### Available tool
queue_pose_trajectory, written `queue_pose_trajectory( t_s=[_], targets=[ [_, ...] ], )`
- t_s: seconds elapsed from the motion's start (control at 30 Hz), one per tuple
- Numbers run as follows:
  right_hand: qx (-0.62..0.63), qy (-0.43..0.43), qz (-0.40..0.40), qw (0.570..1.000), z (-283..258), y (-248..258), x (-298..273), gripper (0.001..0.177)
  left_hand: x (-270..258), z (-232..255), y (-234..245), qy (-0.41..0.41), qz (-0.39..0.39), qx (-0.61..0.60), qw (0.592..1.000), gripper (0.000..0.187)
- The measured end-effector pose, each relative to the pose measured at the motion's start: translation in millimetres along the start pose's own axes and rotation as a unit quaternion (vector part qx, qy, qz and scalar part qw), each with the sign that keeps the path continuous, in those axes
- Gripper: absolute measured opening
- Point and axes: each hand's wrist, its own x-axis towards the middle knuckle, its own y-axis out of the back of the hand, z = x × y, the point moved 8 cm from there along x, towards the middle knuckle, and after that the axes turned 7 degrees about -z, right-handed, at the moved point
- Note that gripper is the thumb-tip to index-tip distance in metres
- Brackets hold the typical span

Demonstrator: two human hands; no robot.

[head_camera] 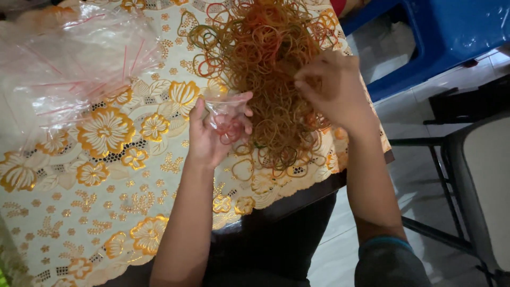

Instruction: The person is taking small rubber bands from a large pile and placing them into small, clear plastic bags, then placing the filled bags into a green plastic basket.

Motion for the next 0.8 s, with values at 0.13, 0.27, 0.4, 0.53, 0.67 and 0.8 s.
queue_pose_trajectory(
  t_s=[0.13,0.27,0.4,0.53,0.67,0.8],
  targets=[
    [0.095,-0.021,0.037,0.995,23,6,-12,0.007,1,2,-6,-0.005,-0.010,-0.003,1.000,0.084],
    [0.128,0.015,0.043,0.991,26,3,-15,0.007,1,1,-4,-0.008,-0.002,-0.015,1.000,0.084],
    [0.157,-0.045,0.091,0.982,34,5,-22,0.022,0,1,-3,0.002,-0.002,-0.022,1.000,0.087],
    [0.214,-0.036,0.137,0.966,37,7,-30,0.012,-2,0,-2,0.006,0.012,-0.028,1.000,0.090],
    [0.299,-0.068,0.162,0.938,38,14,-34,0.014,-1,3,-5,-0.002,0.007,-0.014,1.000,0.086],
    [0.360,-0.070,0.113,0.923,27,12,-22,0.026,-1,3,-5,-0.010,0.004,-0.016,1.000,0.084]
  ],
)
